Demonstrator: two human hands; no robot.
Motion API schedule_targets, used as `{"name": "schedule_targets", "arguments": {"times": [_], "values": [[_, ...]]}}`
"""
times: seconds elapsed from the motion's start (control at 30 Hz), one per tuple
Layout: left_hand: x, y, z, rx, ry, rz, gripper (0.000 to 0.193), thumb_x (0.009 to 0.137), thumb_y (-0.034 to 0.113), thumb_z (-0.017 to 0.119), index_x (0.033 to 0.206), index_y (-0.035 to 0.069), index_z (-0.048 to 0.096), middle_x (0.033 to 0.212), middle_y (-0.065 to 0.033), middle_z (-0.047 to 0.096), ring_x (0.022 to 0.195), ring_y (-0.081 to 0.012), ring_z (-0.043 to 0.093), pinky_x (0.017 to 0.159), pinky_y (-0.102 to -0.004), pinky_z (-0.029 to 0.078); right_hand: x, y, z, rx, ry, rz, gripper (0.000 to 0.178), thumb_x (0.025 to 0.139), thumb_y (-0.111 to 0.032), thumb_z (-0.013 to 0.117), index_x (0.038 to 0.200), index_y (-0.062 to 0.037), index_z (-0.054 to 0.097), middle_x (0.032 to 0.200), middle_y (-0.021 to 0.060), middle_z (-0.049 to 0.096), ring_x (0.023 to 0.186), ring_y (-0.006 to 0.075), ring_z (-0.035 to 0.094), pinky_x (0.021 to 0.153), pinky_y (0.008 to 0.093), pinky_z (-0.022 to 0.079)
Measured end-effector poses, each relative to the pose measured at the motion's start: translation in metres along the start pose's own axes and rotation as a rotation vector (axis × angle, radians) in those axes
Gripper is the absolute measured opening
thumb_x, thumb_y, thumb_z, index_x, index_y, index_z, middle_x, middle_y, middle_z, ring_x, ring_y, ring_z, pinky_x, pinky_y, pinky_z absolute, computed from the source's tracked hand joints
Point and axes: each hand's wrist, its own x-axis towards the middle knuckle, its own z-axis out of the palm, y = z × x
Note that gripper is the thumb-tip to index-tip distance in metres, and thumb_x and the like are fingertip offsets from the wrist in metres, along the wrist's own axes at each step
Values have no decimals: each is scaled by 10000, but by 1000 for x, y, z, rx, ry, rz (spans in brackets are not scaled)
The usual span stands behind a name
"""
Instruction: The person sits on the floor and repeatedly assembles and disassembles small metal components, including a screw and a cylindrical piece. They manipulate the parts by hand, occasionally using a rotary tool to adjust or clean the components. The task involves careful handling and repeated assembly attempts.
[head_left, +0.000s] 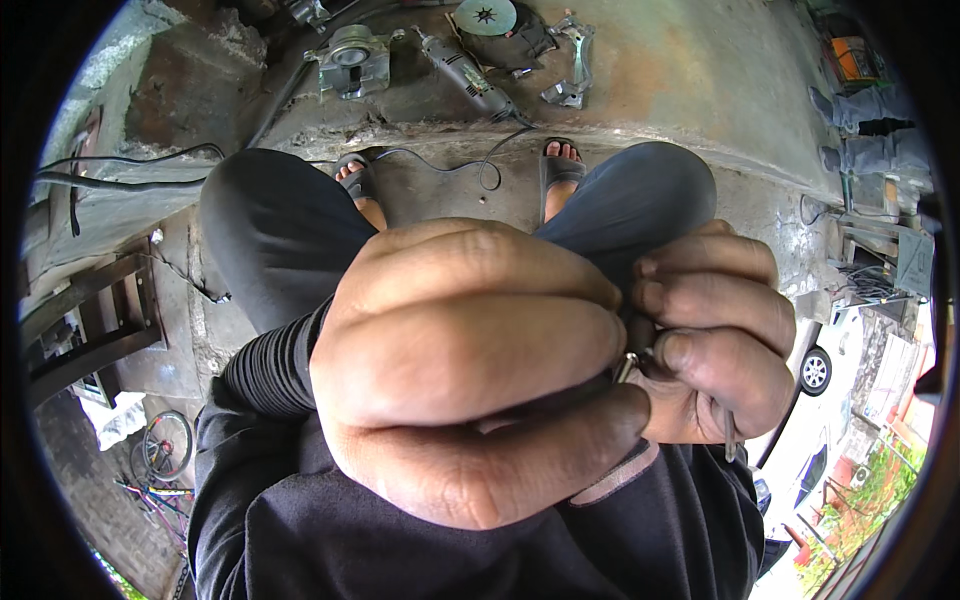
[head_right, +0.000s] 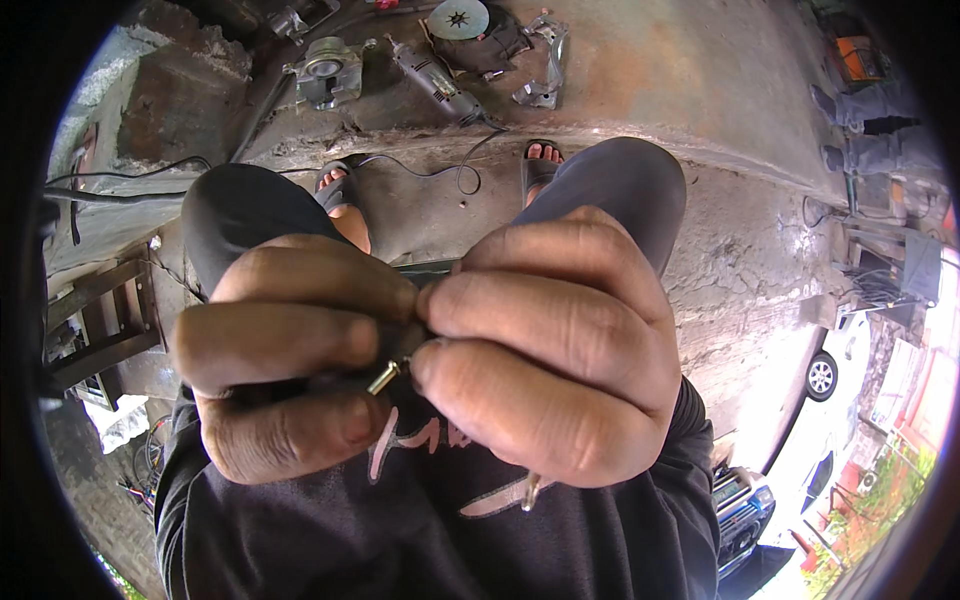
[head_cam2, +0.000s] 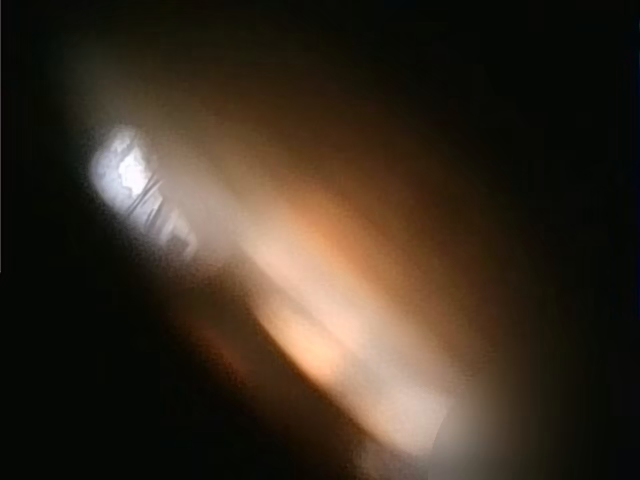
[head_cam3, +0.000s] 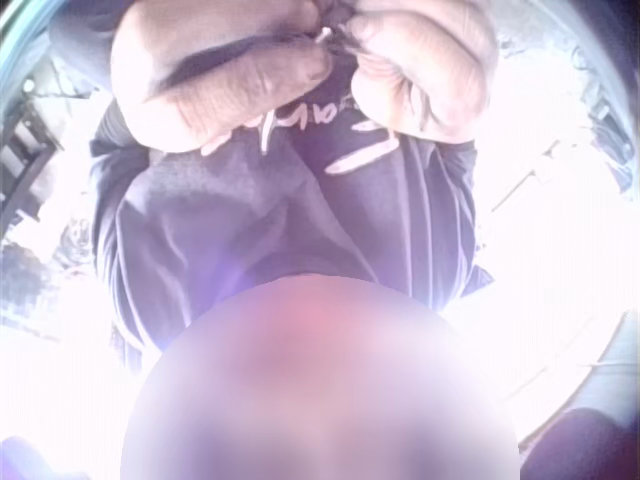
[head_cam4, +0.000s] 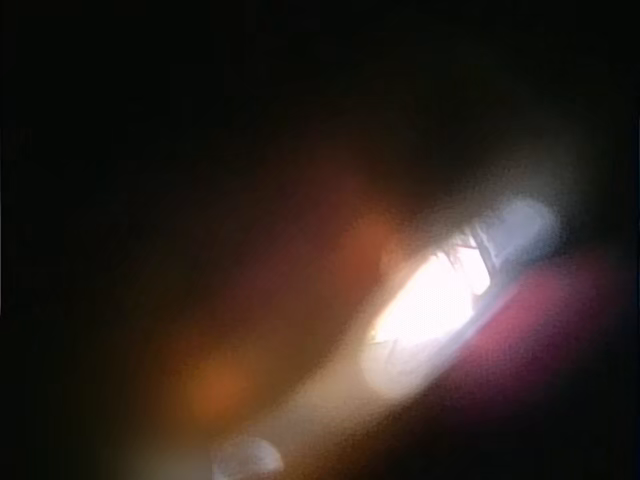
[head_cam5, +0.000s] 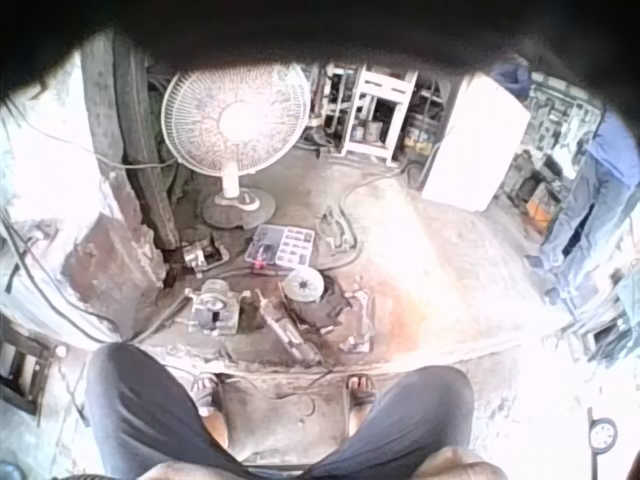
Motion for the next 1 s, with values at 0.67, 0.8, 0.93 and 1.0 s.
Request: {"name": "schedule_targets", "arguments": {"times": [0.67, 0.8, 0.93, 1.0], "values": [[1, 4, 2, -173, 64, -257, 210, 878, 129, 638, 898, 28, 454, 819, -154, 567, 695, -258, 618, 597, -288, 550, 1, 2, 18, -74, 180, -93, 303, 868, -284, 663, 1014, -69, 509, 863, 87, 481, 718, 226, 524, 522, 336, 422], [1, 3, 5, -257, 109, -311, 185, 885, 120, 630, 896, 32, 467, 813, -151, 571, 718, -260, 611, 607, -288, 550, 2, 4, 20, -104, 222, -117, 219, 900, -233, 605, 992, -60, 507, 859, 98, 475, 688, 215, 502, 491, 329, 404], [1, 5, 4, -305, 96, -371, 175, 884, 118, 631, 914, 32, 482, 814, -149, 571, 740, -267, 609, 630, -295, 554, 4, 7, 19, -159, 187, -164, 199, 911, -213, 571, 1016, -66, 487, 878, 103, 466, 682, 219, 490, 474, 320, 402], [0, 2, 4, -338, 109, -357, 172, 885, 119, 631, 928, 33, 489, 816, -148, 572, 751, -267, 609, 639, -299, 555, 4, 9, 19, -187, 184, -190, 210, 912, -217, 566, 1037, -75, 475, 898, 101, 461, 686, 224, 490, 468, 316, 404]]}}
